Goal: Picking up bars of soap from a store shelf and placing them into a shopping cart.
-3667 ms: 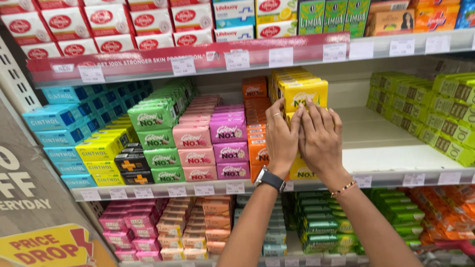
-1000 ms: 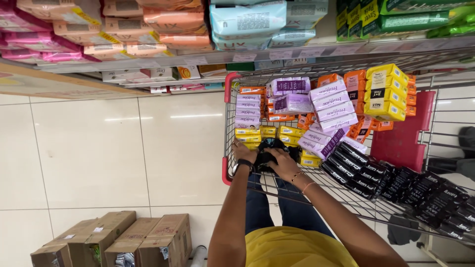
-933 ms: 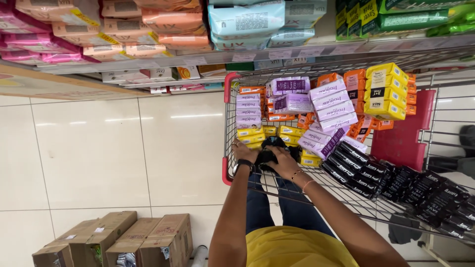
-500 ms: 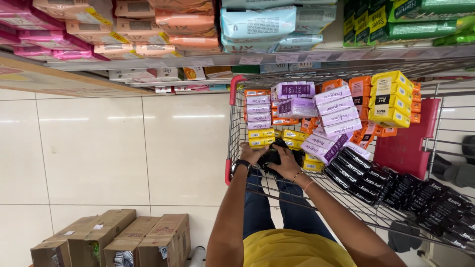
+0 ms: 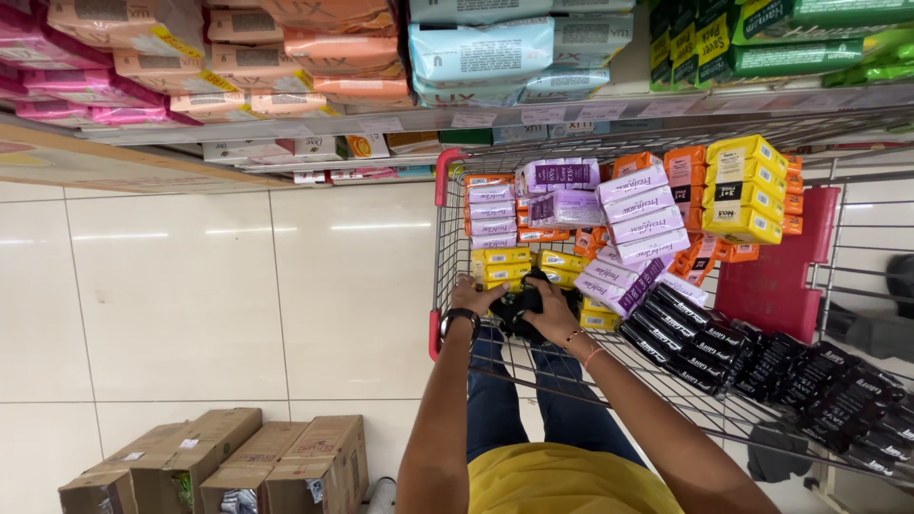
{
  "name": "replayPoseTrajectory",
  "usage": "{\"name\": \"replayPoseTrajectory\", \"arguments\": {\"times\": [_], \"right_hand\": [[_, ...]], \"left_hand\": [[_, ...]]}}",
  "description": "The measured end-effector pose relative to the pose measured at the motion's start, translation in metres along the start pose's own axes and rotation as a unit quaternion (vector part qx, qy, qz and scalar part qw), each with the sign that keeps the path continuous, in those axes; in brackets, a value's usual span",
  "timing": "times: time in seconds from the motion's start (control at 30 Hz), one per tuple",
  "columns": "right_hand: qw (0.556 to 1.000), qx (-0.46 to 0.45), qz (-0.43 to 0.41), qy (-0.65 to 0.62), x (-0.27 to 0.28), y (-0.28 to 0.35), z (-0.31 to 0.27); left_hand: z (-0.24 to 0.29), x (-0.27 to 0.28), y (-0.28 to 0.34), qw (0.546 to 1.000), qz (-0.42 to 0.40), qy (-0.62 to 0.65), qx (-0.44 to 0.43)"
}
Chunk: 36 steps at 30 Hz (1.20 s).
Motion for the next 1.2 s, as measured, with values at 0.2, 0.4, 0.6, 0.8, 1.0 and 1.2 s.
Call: {"name": "replayPoseTrajectory", "arguments": {"times": [0.2, 0.4, 0.6, 0.8, 1.0, 1.2], "right_hand": [[0.998, 0.022, 0.044, -0.047, 0.003, -0.004, 0.016], [0.988, -0.076, 0.035, -0.131, 0.03, 0.018, 0.025], [0.961, 0.086, 0.154, -0.215, 0.048, 0.07, 0.029], [0.89, 0.264, 0.225, -0.296, 0.095, 0.146, -0.033], [0.877, 0.43, 0.067, 0.203, 0.109, 0.193, -0.194], [0.876, 0.437, 0.045, 0.201, 0.142, 0.208, -0.242]], "left_hand": [[0.015, 0.006, 0.011, 0.999, 0.029, -0.038, -0.014], [0.043, 0.018, 0.044, 0.999, -0.008, 0.047, -0.008], [0.047, 0.028, 0.079, 0.997, 0.036, -0.007, -0.067], [0.097, 0.066, 0.167, 0.983, 0.072, 0.105, -0.131], [0.031, -0.003, 0.106, 0.892, 0.022, 0.261, -0.368], [0.119, 0.065, 0.212, 0.872, -0.015, 0.215, -0.44]]}}
Point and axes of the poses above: each hand's wrist, its own y-axis away from the middle knuckle, its own x-axis out of the back of the hand, z = x × y, the point moved 3 cm from there along -y, towards the middle knuckle, and after that the axes turned 2 degrees about x, right-handed, at the moved point
